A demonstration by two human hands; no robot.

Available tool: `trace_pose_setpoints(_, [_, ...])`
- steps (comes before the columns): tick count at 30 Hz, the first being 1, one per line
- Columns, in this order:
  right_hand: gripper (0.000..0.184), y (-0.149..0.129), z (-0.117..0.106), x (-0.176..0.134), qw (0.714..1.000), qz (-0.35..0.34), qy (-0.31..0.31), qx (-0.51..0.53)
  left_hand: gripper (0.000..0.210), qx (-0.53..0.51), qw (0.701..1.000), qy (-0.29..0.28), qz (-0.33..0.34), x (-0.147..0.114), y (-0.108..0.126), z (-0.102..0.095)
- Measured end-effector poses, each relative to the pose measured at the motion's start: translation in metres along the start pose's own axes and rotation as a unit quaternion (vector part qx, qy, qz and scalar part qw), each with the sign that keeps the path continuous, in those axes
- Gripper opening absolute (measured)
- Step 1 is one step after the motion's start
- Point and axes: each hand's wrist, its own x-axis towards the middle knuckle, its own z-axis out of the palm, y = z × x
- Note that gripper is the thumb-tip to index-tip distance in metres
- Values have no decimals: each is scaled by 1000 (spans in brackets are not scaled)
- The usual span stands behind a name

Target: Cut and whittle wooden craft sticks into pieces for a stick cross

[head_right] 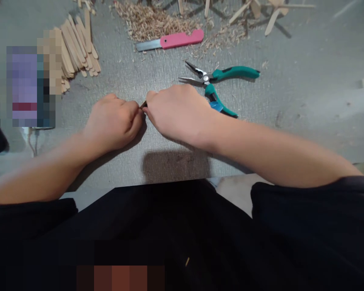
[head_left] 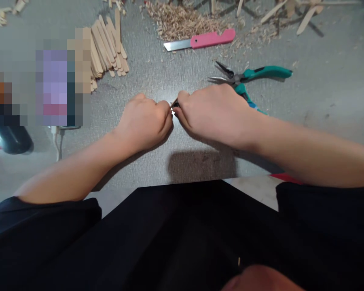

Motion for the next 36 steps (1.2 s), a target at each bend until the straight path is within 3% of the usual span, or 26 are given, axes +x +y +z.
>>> trace_pose_setpoints(6, [60, 9, -5, 0, 999, -31, -6, -26, 39, -66, 997, 31, 1, 3, -10, 1])
trace_pose_setpoints(13, [61, 15, -10, 0, 999, -24, -25, 13, 46, -117, 992, 38, 8, 4, -16, -3])
trace_pose_setpoints(23, [65, 13, -5, -1, 1000, -10, -2, 26, 40, -128, 991, 43, -5, 6, -16, 2])
trace_pose_setpoints(31, [59, 16, -15, 3, 999, -22, -29, 15, 40, -113, 993, 24, -9, 5, -12, -2])
trace_pose_setpoints(36, [53, 20, -15, 4, 999, -39, -27, -8, 40, -106, 992, 64, -10, 4, -9, 4])
